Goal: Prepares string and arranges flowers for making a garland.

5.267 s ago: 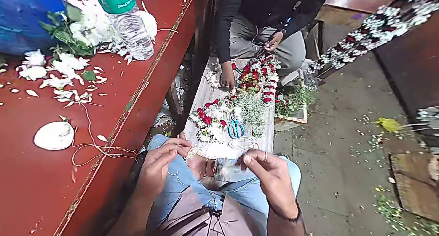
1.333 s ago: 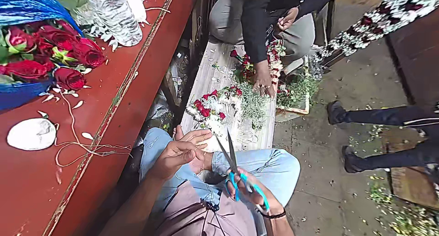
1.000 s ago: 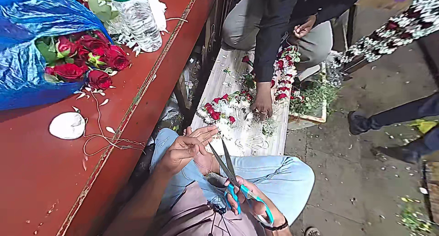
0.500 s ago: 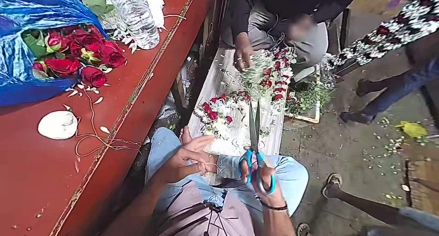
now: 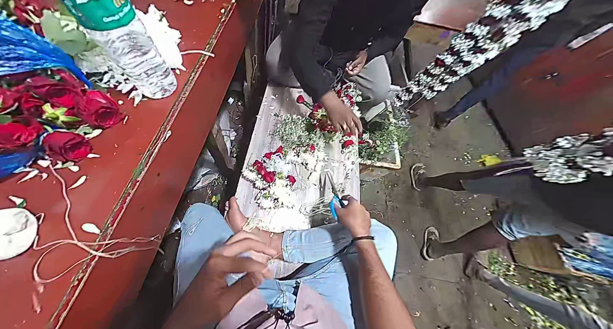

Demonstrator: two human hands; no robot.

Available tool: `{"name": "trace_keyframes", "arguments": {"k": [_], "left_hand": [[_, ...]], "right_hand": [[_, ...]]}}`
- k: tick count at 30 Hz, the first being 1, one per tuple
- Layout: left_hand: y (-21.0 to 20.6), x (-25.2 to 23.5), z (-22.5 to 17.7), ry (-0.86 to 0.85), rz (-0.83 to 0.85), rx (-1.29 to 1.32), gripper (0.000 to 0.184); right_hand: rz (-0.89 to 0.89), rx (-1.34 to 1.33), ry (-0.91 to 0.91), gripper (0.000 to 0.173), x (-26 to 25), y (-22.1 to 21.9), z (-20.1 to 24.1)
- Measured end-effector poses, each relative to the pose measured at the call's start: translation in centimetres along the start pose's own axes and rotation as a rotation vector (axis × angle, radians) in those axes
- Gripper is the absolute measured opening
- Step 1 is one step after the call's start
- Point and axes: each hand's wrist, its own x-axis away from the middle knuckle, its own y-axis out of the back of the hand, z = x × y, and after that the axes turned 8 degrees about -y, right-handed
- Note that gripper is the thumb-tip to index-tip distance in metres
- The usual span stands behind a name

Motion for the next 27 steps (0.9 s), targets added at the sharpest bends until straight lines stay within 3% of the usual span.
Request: {"name": "trace_keyframes", "arguments": {"k": [4, 8, 12, 14, 16, 19, 22, 24, 27], "left_hand": [[-0.9, -1.0, -0.4, -0.096, 0.036, 0.028, 0.026], [-0.8, -0.8, -0.8, -0.069, 0.036, 0.02, 0.028], [-1.2, -0.4, 0.1, -0.036, 0.013, -0.013, 0.028], [-1.8, -0.2, 0.6, -0.011, 0.0, -0.078, 0.029], [-2.7, -0.3, 1.4, 0.03, -0.043, -0.152, 0.026], [-3.6, -0.6, 2.9, 0.091, -0.2, -0.257, 0.021], [-3.5, -1.2, 3.8, 0.117, -0.348, -0.175, 0.025], [-2.8, -1.1, 3.6, 0.13, -0.369, 0.009, 0.029], [-1.8, -0.7, 2.9, 0.162, -0.399, 0.275, 0.03]], "right_hand": [[-0.014, 0.05, -0.098, 0.051, -3.0, -1.5, 3.5], [0.023, 0.09, -0.116, 0.052, -4.0, -3.0, 4.3], [0.035, 0.183, -0.085, 0.057, -1.5, -2.9, 4.6], [0.032, 0.13, 0.044, 0.057, 1.3, -1.7, 5.4], [0.134, -0.238, 0.364, 0.05, 4.5, -1.1, 6.2], [0.833, -1.077, 0.807, 0.04, 11.6, -1.1, 8.5], [1.3, -1.461, 0.783, 0.033, 16.0, -2.7, 9.9], [1.367, -1.573, 0.774, 0.023, 16.3, -4.0, 10.1], [1.162, -1.514, 0.869, 0.008, 15.8, -5.0, 9.5]]}}
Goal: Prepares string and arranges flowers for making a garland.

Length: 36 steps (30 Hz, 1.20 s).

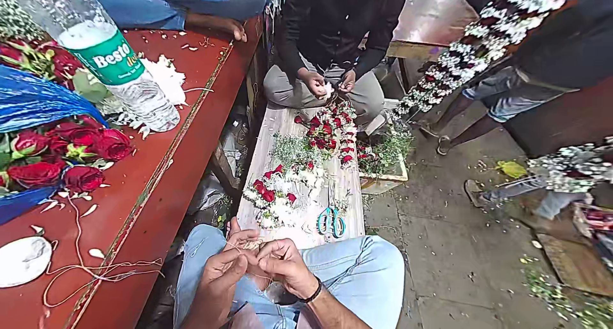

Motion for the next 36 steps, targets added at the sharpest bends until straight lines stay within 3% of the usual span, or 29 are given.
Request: {"name": "trace_keyframes", "arguments": {"k": [6, 11, 13, 15, 18, 20, 22, 25, 28, 31, 32, 35, 36], "left_hand": [[2.1, -0.1, -4.0, 0.028, -0.142, 0.039, 0.024], [5.0, 1.9, -12.0, -0.212, -0.32, -0.527, 0.026], [5.4, 4.0, -16.2, -0.26, -0.282, -0.719, 0.026], [5.3, 6.6, -20.4, -0.188, -0.181, -0.828, 0.026], [4.2, 11.1, -24.1, 0.248, -0.017, -0.987, 0.029], [3.3, 14.8, -24.9, 0.696, 0.125, -1.114, 0.034], [2.2, 18.6, -25.1, 1.161, 0.197, -1.077, 0.038], [1.4, 24.1, -24.6, 1.79, 0.043, -0.949, 0.031], [0.8, 30.2, -22.8, 2.031, -0.085, -0.784, 0.026], [0.1, 35.2, -21.5, 1.954, -0.228, -0.675, 0.027], [-0.3, 36.5, -21.0, 1.807, -0.302, -0.69, 0.026], [-0.2, 37.5, -17.2, 1.137, -0.684, -0.693, 0.02], [-0.1, 37.0, -15.4, 1.029, -0.773, -0.696, 0.02]], "right_hand": [[-0.056, 0.202, -0.049, 0.006, 0.1, 0.9, -0.1], [-0.068, 0.284, -0.156, 0.008, -0.1, 2.6, -1.4], [-0.043, 0.277, -0.166, 0.01, 0.0, 3.5, -1.6], [-0.002, 0.253, -0.169, 0.012, 0.0, 4.2, -1.8], [-0.046, 0.273, -0.192, 0.008, 0.2, 5.3, -1.3], [-0.055, 0.285, -0.171, 0.007, 0.1, 6.2, -1.4], [-0.052, 0.275, -0.131, 0.012, 0.1, 7.1, -1.7], [-0.089, 0.282, -0.303, 0.022, -0.6, 5.7, -1.7], [-0.081, 0.333, -0.49, 0.021, -1.8, 4.4, -2.1], [-0.062, 0.332, -0.507, 0.023, -2.3, 4.7, -2.8], [-0.054, 0.341, -0.514, 0.023, -2.3, 4.8, -2.9], [-0.05, 0.353, -0.508, 0.022, -2.2, 4.8, -2.9], [-0.054, 0.348, -0.48, 0.022, -1.8, 5.1, -2.8]]}}
